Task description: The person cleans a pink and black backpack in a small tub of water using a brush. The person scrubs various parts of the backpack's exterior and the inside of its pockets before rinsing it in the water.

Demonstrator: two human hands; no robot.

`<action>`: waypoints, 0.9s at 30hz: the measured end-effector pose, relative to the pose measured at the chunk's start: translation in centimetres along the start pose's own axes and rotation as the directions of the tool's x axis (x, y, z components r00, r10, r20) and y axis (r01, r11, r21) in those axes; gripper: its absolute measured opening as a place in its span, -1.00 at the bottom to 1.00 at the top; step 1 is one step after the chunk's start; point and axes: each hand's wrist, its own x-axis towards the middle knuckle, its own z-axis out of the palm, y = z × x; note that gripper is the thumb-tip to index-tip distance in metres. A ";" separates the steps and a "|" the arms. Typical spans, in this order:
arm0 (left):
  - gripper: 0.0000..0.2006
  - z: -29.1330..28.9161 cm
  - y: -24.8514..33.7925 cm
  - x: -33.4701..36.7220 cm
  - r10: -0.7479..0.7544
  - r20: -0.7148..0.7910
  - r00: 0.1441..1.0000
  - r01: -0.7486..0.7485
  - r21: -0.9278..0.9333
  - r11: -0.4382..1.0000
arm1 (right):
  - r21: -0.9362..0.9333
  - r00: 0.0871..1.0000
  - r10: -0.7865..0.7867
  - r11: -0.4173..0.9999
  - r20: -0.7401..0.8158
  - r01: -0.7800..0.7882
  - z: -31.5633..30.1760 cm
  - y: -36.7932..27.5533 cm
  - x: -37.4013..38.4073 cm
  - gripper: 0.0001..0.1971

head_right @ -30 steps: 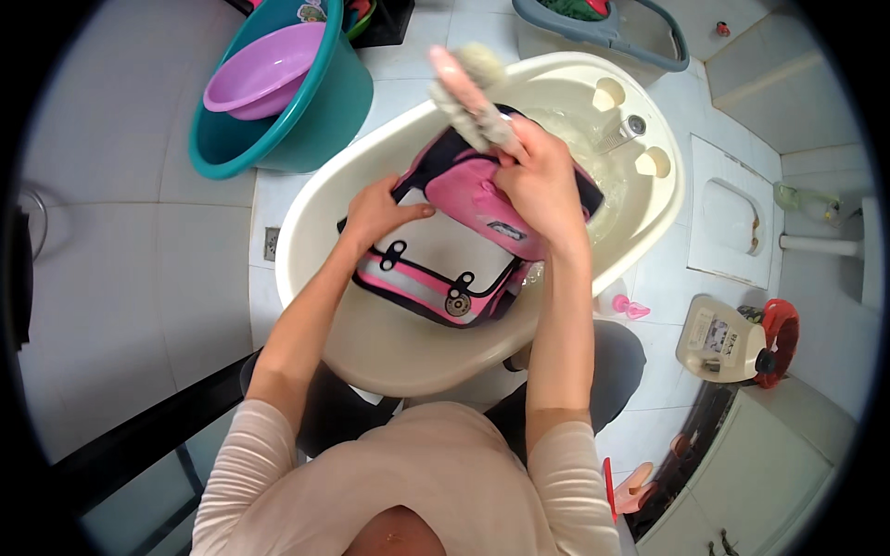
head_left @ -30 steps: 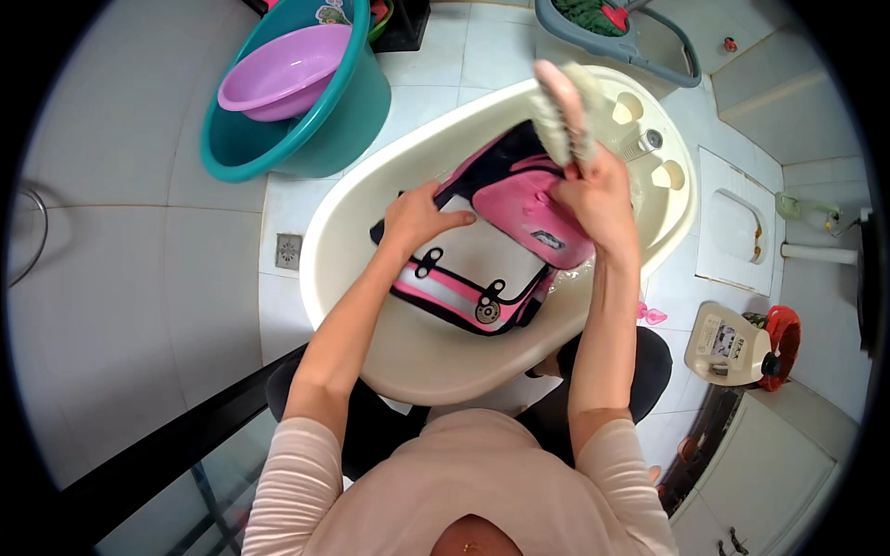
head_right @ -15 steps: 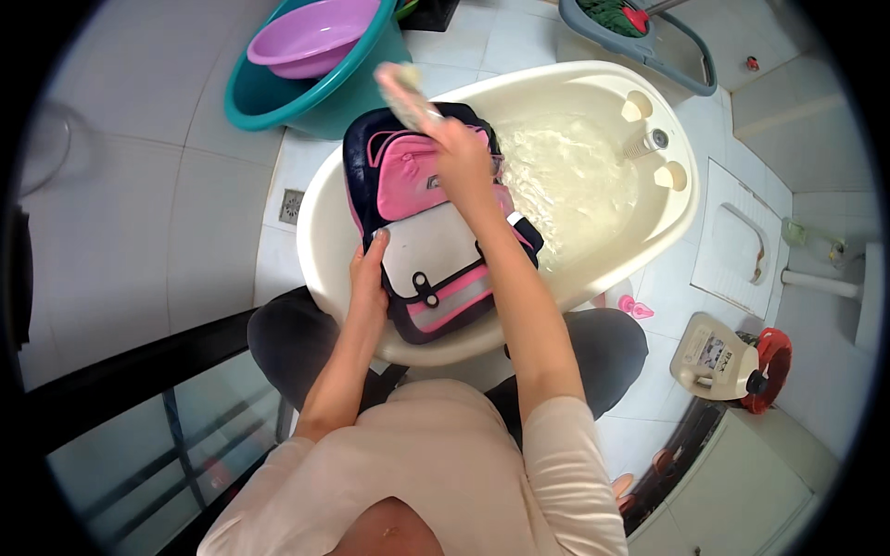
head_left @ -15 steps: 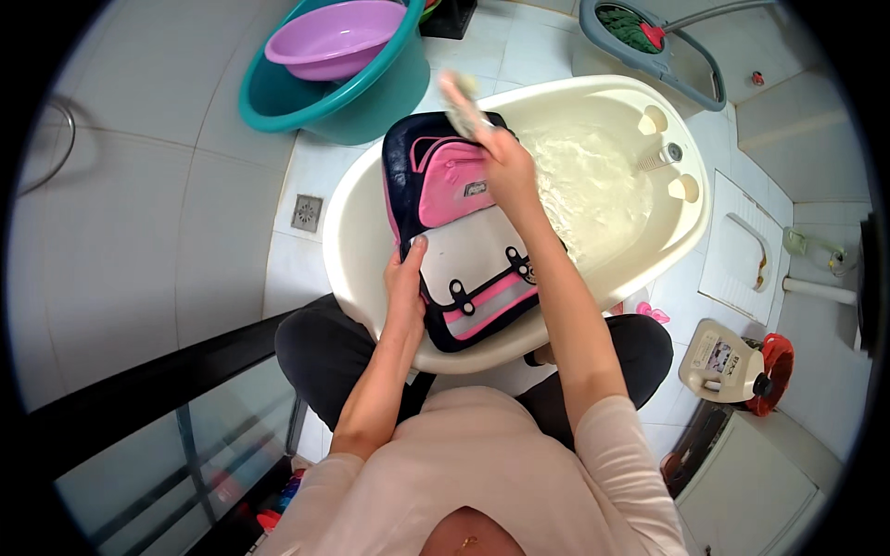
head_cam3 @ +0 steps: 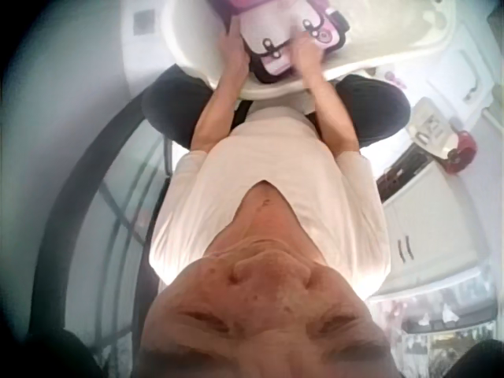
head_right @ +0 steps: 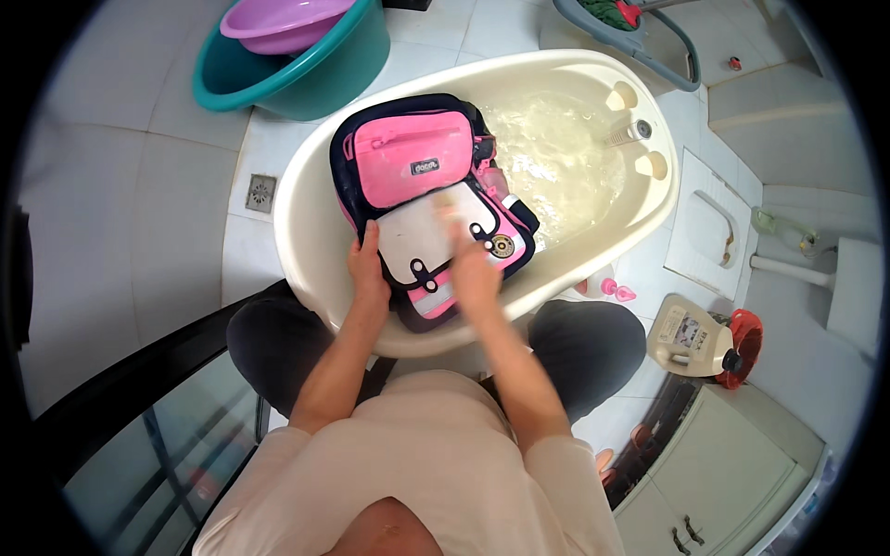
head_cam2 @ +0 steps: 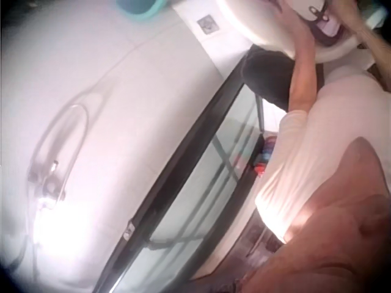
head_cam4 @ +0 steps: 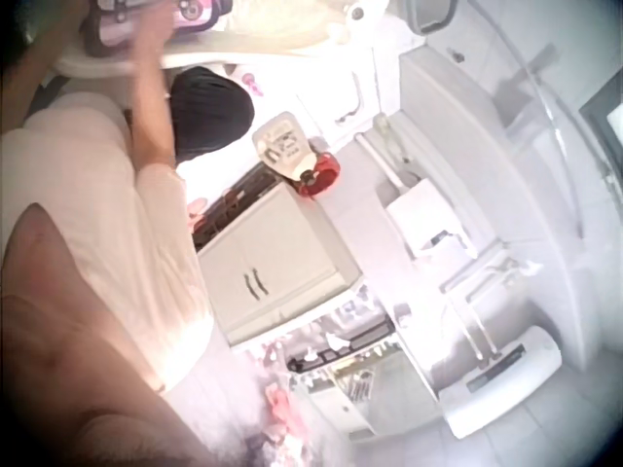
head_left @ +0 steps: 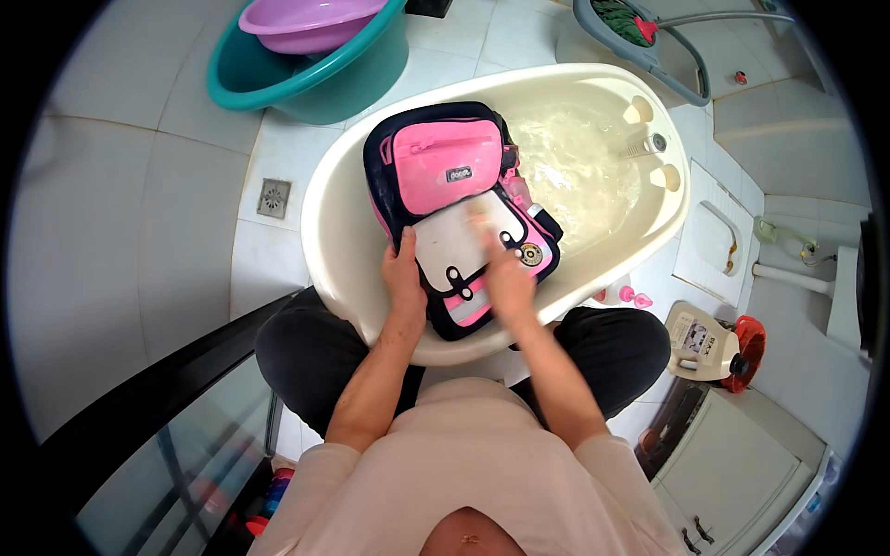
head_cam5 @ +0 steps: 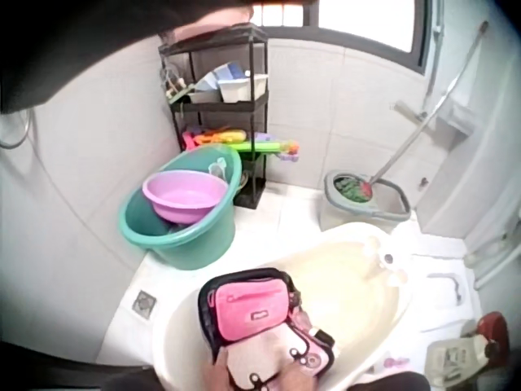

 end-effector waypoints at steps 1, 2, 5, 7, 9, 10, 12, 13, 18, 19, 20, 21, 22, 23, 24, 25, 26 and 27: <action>-0.75 0.3 -0.4 -0.1 -0.013 0.010 1.000 0.013 -0.006 1.000 | 0.025 0.999 0.050 0.998 -0.001 -0.050 0.8 3.5 2.5 -0.54; -0.75 0.4 -1.0 0.2 0.015 0.038 0.999 -0.015 0.010 1.000 | 0.052 0.995 0.101 0.994 0.000 -0.101 1.5 6.0 4.2 -0.54; -0.74 -0.3 -0.7 0.9 0.034 -0.018 0.999 -0.033 0.056 0.998 | 0.162 0.994 -0.077 0.985 0.080 0.063 -0.2 1.0 2.5 -0.54; -0.73 -0.4 -0.8 0.9 0.014 -0.073 0.997 -0.008 0.085 0.996 | 0.294 0.947 -0.247 0.907 -0.205 0.300 1.4 -1.7 -1.7 -0.52; -0.71 -1.3 -0.8 1.7 0.032 -0.091 0.995 -0.029 0.032 0.999 | 0.224 0.971 -0.240 0.946 -0.005 0.235 -0.4 -4.1 -3.3 -0.53; -0.71 -1.4 -1.0 1.8 0.027 -0.090 0.996 -0.024 0.030 0.999 | 0.195 0.978 -0.205 0.961 0.038 0.194 -0.7 -4.1 -2.9 -0.54; -0.70 -0.9 -1.5 1.8 0.045 -0.036 0.998 -0.044 0.014 0.999 | 0.160 0.995 0.012 0.987 0.101 -0.028 0.8 -0.4 1.7 -0.60; -0.70 -0.5 -1.7 1.7 0.037 -0.024 0.999 -0.037 0.011 0.999 | 0.152 0.996 0.046 0.987 0.072 -0.057 1.1 2.1 4.3 -0.59; -0.72 -1.6 -2.0 2.6 -0.026 -0.052 0.998 0.025 -0.011 1.000 | 0.341 0.985 -0.037 0.940 0.171 -0.024 1.2 -2.3 1.2 -0.56; -0.72 -1.7 -1.8 2.4 -0.026 -0.062 0.998 0.025 -0.015 1.000 | 0.321 0.984 -0.107 0.946 0.141 0.056 0.4 -3.9 -1.0 -0.59; -0.72 -1.6 -1.3 2.2 -0.037 -0.063 0.997 0.035 -0.035 0.999 | 0.299 0.979 -0.174 0.945 0.110 0.134 -0.3 -4.8 -2.3 -0.62; -0.72 -1.4 -1.0 2.1 -0.049 -0.058 0.997 0.045 -0.055 0.997 | 0.236 0.973 -0.171 0.963 0.153 0.132 -0.4 -4.9 -2.4 -0.63; -0.72 -1.3 -1.1 2.0 -0.054 -0.053 0.997 0.051 -0.055 0.997 | 0.232 0.975 -0.164 0.964 0.153 0.126 -0.2 -4.1 -1.5 -0.63; -0.71 -1.1 -1.2 2.0 -0.050 -0.040 0.998 0.048 -0.045 0.998 | 0.166 0.985 -0.061 0.986 0.160 0.034 0.5 -2.6 0.7 -0.63; -0.71 -0.9 -1.5 1.9 -0.047 -0.026 0.999 0.046 -0.035 0.998 | 0.097 0.986 0.045 0.993 0.158 -0.061 1.3 -0.6 2.9 -0.63; -0.71 -0.7 -2.2 1.9 -0.055 -0.014 0.998 0.055 -0.038 0.998 | 0.061 0.987 0.072 0.995 0.145 -0.082 2.0 2.1 5.0 -0.61; -0.71 -0.7 -3.1 2.1 -0.012 -0.009 1.000 0.012 -0.007 1.000 | 0.028 0.987 0.092 0.995 0.134 -0.096 2.8 4.1 6.3 -0.58; -0.71 -0.7 -3.3 2.9 0.045 -0.013 0.999 -0.045 0.021 0.999 | 0.037 0.992 0.039 0.998 0.117 -0.044 3.5 4.2 6.0 -0.58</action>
